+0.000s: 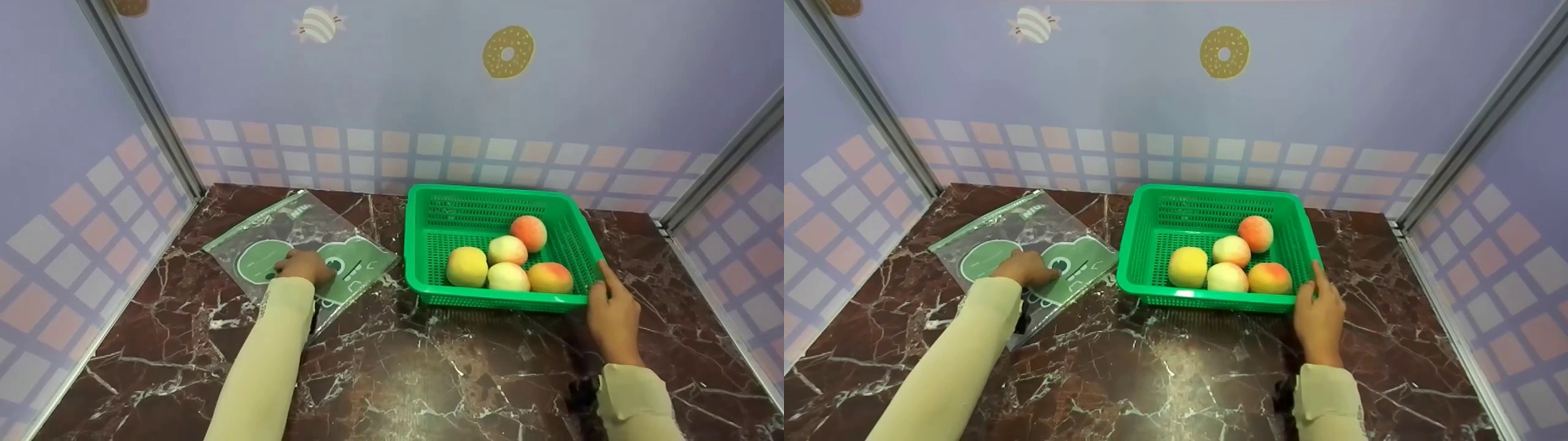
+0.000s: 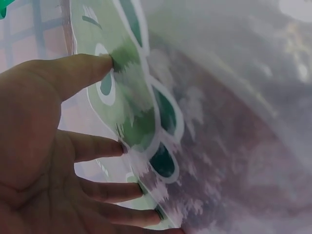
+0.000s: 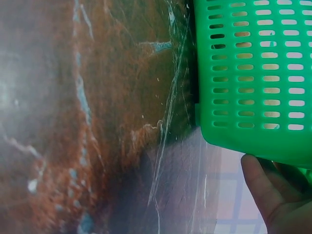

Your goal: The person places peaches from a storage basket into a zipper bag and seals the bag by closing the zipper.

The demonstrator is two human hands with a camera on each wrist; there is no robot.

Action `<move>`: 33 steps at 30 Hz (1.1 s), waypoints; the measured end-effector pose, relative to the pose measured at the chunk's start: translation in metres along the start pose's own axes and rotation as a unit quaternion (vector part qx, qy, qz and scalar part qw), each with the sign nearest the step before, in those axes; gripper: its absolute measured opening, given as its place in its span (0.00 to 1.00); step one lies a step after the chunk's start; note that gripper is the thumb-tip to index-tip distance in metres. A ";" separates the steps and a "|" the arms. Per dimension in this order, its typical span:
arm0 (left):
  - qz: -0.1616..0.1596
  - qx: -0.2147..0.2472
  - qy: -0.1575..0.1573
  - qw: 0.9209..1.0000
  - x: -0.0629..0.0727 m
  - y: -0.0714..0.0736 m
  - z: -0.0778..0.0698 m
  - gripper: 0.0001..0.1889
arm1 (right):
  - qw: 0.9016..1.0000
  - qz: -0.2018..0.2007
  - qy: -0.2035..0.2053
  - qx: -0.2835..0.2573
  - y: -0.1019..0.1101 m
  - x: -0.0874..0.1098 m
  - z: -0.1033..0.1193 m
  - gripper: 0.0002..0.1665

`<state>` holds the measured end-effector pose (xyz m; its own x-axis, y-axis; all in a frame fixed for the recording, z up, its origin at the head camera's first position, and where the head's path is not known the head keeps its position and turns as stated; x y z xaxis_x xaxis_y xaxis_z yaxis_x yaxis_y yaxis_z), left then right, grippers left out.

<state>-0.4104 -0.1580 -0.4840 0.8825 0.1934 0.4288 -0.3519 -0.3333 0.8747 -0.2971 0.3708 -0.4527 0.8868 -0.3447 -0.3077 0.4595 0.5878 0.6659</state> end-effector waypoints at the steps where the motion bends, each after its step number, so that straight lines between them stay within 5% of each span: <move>1: 0.000 -0.003 -0.001 1.000 -0.001 0.000 0.001 0.36 | 1.000 -0.001 0.001 0.000 0.000 0.000 0.000 0.31; 33: 0.000 -0.064 -0.068 0.996 0.003 0.000 0.005 0.34 | 1.000 -0.008 -0.007 -0.001 0.001 0.002 0.000 0.30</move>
Point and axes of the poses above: each hand's wrist, its own x-axis away from the middle knuckle, its own y-axis out of the back of the hand, z = x × y, the point moved 7 cm from there along -x, towards the middle knuckle, and after that the axes turned 7 degrees about y, right-handed, at the moved point
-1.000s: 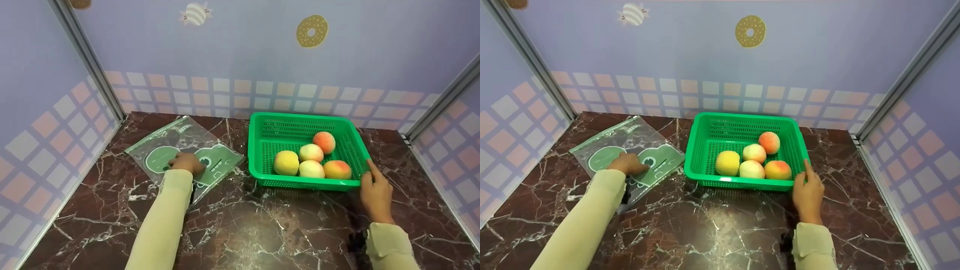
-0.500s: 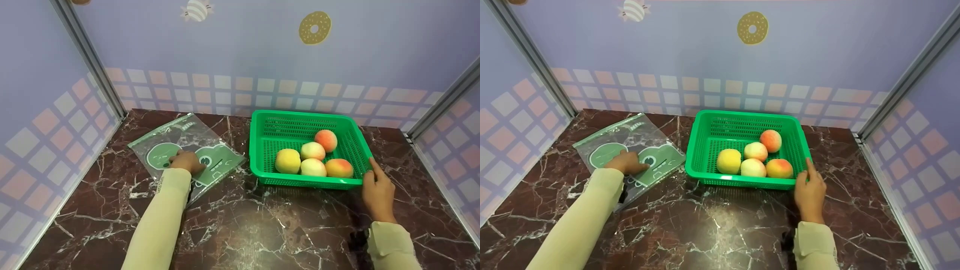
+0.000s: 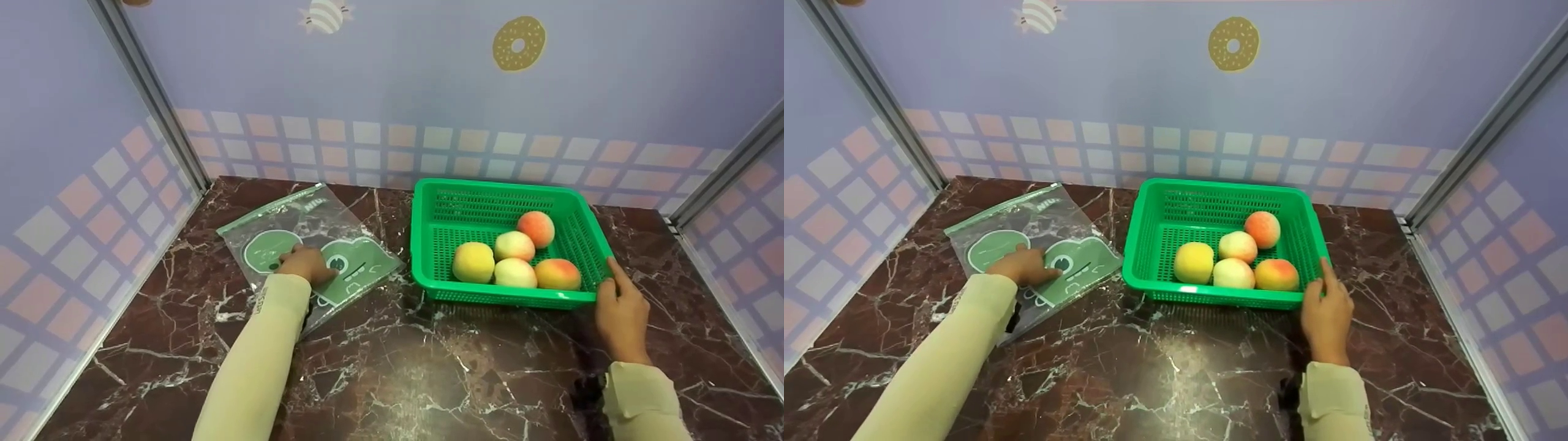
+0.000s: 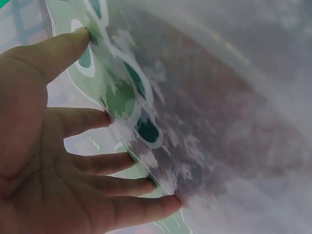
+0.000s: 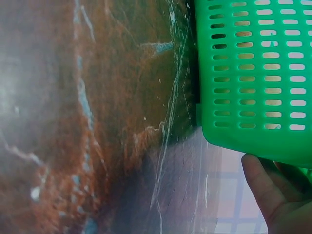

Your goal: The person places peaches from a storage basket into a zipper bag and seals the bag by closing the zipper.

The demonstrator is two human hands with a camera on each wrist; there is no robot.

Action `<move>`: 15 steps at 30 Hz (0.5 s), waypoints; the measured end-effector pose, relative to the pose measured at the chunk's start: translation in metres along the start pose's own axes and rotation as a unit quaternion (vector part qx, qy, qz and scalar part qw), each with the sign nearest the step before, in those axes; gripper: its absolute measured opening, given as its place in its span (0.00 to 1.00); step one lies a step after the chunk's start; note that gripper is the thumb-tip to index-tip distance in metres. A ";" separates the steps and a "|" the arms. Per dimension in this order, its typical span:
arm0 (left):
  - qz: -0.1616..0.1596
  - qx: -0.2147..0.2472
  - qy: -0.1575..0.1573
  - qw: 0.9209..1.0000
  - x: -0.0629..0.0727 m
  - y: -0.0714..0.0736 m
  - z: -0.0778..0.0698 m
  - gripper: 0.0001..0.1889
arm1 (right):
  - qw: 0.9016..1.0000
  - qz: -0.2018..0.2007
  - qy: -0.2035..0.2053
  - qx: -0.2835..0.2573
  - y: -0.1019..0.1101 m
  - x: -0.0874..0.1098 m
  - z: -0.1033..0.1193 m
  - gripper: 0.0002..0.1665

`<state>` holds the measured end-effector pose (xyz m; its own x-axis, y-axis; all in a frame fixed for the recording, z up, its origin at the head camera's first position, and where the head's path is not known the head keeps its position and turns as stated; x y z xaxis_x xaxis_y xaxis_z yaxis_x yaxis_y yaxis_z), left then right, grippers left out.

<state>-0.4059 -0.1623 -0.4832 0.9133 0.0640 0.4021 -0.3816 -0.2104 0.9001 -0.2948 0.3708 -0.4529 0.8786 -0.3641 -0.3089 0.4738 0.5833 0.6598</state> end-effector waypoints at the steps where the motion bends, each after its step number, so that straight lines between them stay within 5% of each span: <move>1: 0.000 0.003 0.000 1.000 0.000 0.000 0.001 0.35 | 1.000 0.000 0.000 0.000 0.000 0.000 -0.001 0.30; 15: 0.017 0.007 -0.026 0.999 0.003 -0.002 0.013 0.42 | 1.000 0.001 -0.001 0.000 -0.002 -0.001 -0.002 0.30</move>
Point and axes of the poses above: each hand's wrist, its own x-axis away from the middle knuckle, its own y-axis out of the back of the hand, z = x × y, the point moved 7 cm from there along -x, towards the middle knuckle, and after that the axes turned 7 degrees about y, right-handed, at the moved point
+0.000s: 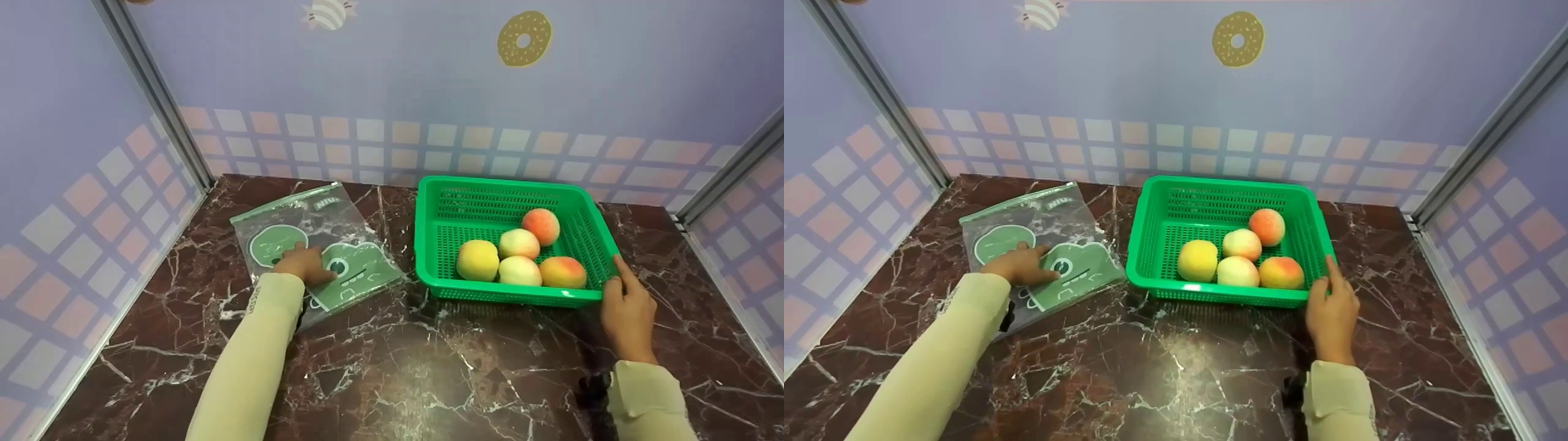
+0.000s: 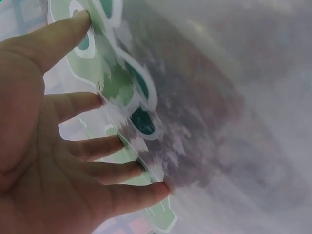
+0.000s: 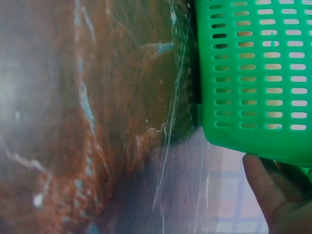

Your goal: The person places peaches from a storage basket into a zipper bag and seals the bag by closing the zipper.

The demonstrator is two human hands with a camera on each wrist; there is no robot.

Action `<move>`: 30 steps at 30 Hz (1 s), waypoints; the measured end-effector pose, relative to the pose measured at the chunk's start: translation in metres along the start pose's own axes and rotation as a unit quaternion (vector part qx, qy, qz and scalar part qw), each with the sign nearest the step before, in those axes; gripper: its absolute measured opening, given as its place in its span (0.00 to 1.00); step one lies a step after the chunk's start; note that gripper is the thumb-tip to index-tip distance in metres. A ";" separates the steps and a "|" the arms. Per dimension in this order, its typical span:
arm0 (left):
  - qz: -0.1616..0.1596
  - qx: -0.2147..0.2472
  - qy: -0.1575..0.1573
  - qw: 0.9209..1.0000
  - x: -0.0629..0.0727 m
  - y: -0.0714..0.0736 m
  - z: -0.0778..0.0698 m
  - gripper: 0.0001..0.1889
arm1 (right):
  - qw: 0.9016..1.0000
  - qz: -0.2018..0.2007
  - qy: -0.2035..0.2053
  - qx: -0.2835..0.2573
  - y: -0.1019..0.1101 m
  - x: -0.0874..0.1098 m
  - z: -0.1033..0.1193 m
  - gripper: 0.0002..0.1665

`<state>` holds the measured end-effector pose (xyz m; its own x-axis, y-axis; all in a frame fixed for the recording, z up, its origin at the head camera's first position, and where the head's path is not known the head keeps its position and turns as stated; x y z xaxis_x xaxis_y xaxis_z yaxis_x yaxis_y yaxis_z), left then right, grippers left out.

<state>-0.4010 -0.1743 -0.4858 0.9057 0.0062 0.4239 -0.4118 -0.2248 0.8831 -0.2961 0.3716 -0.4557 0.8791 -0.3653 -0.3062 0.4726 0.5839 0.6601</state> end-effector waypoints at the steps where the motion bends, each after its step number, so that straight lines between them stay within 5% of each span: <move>1: 0.001 0.003 -0.002 1.000 0.000 0.000 0.001 0.43 | 1.000 -0.001 0.002 0.002 0.000 0.000 0.000 0.30; 30: 0.010 0.021 -0.032 0.999 0.004 0.007 0.011 0.41 | 1.000 -0.010 -0.024 -0.017 -0.001 0.001 -0.002 0.31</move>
Point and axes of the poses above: each hand's wrist, its own x-axis away from the middle knuckle, its own y-axis out of the back of the hand, z = x × y, the point moved 7 cm from there along -x, towards the middle knuckle, and after that the axes turned 7 degrees about y, right-handed, at the moved point
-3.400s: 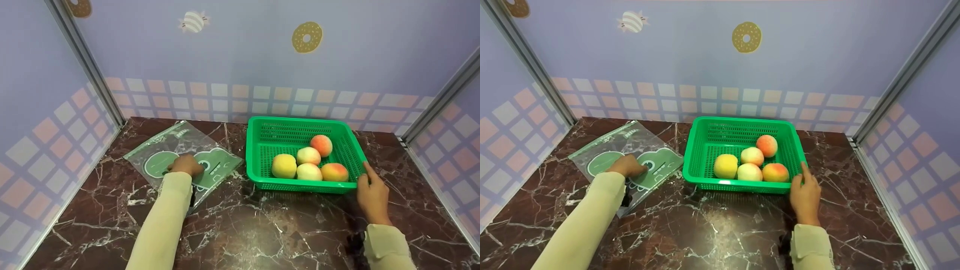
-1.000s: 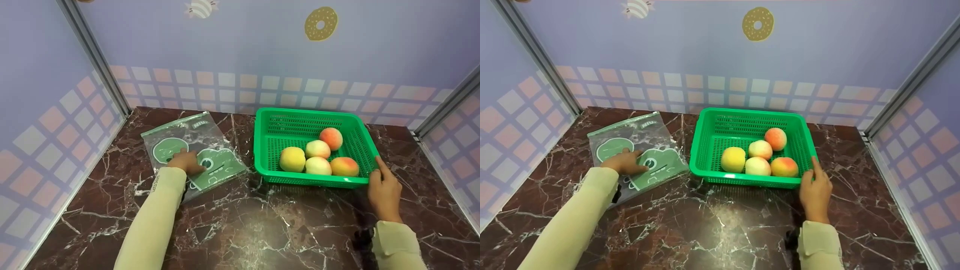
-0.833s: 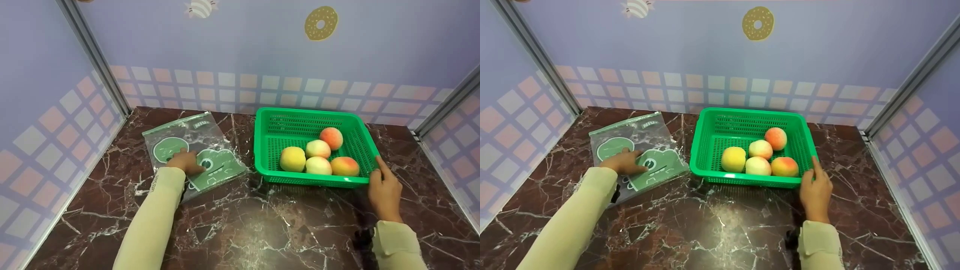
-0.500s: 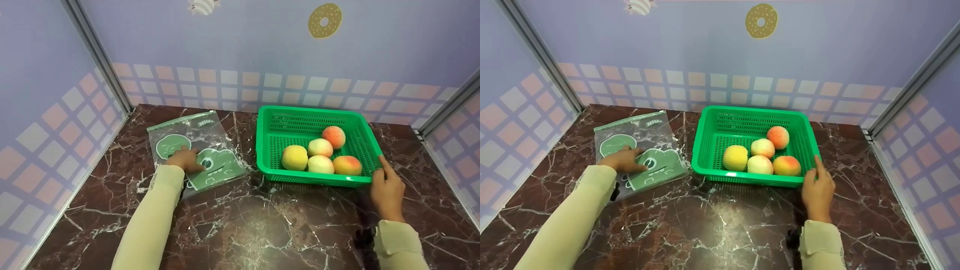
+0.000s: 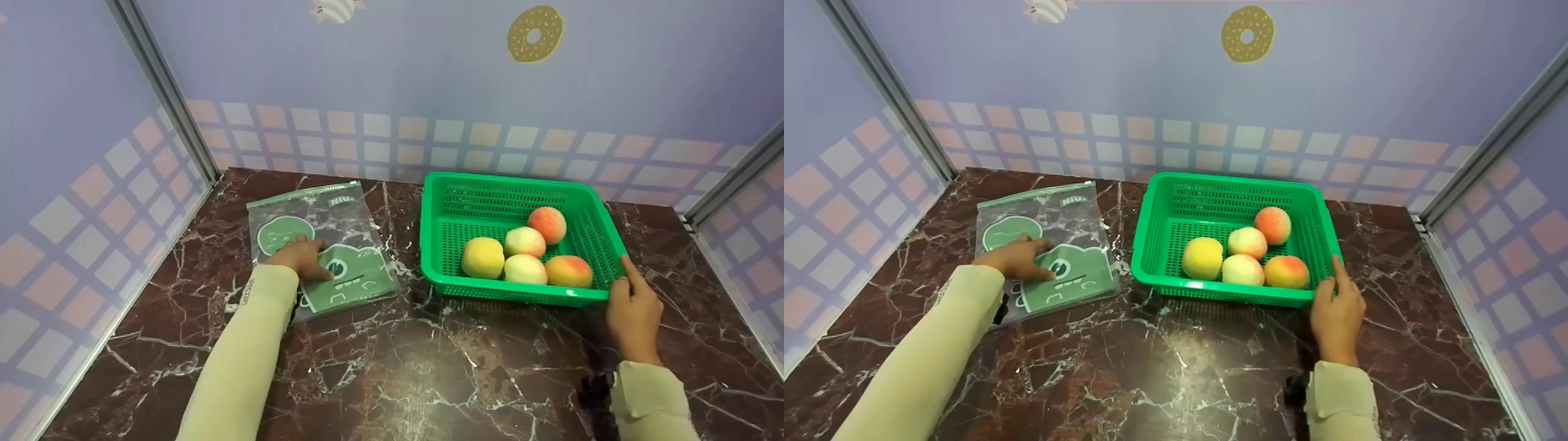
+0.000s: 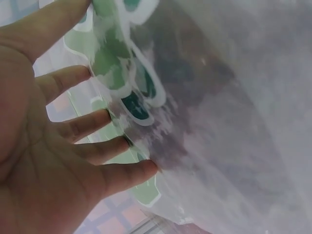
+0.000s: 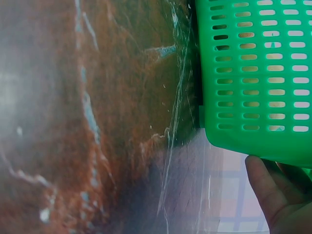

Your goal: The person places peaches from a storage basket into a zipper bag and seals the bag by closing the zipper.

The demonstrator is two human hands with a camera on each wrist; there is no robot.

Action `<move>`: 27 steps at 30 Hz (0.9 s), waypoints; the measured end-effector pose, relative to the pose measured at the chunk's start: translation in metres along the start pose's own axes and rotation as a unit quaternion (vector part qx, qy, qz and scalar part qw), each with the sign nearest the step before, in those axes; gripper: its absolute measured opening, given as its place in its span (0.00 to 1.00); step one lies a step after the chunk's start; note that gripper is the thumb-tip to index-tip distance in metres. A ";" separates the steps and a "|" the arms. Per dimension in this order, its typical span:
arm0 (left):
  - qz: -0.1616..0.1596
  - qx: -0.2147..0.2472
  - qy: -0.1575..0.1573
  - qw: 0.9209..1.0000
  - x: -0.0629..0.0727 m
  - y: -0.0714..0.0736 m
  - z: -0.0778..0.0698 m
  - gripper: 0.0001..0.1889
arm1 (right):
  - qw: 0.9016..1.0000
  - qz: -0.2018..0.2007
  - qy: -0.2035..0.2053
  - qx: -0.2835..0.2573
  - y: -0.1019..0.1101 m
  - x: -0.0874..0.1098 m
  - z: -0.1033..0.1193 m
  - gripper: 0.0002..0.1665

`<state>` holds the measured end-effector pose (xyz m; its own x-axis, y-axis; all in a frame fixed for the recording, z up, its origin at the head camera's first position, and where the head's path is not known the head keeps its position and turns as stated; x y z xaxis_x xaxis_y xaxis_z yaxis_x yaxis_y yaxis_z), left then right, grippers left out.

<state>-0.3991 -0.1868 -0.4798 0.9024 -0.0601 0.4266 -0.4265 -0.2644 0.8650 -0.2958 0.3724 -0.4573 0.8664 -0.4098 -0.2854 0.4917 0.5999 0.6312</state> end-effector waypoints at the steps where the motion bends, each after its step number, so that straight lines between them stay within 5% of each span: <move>1: 0.000 -0.001 -0.002 1.000 0.000 0.000 0.000 0.42 | 1.000 -0.001 0.000 0.000 0.000 0.000 0.000 0.31; 27: -0.026 0.008 -0.054 0.998 -0.007 0.004 0.015 0.42 | 1.000 0.002 0.003 -0.014 0.000 0.000 -0.001 0.31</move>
<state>-0.4059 -0.2018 -0.4828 0.9249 -0.1501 0.3495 -0.3789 -0.2848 0.8805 -0.2959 0.3731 -0.4586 0.8683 -0.4039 -0.2879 0.4913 0.6205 0.6112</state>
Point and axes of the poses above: each hand's wrist, its own x-axis away from the middle knuckle, its own y-axis out of the back of the hand, z = x × y, the point moved 7 cm from there along -x, towards the middle knuckle, and after that the axes turned 7 degrees about y, right-handed, at the moved point
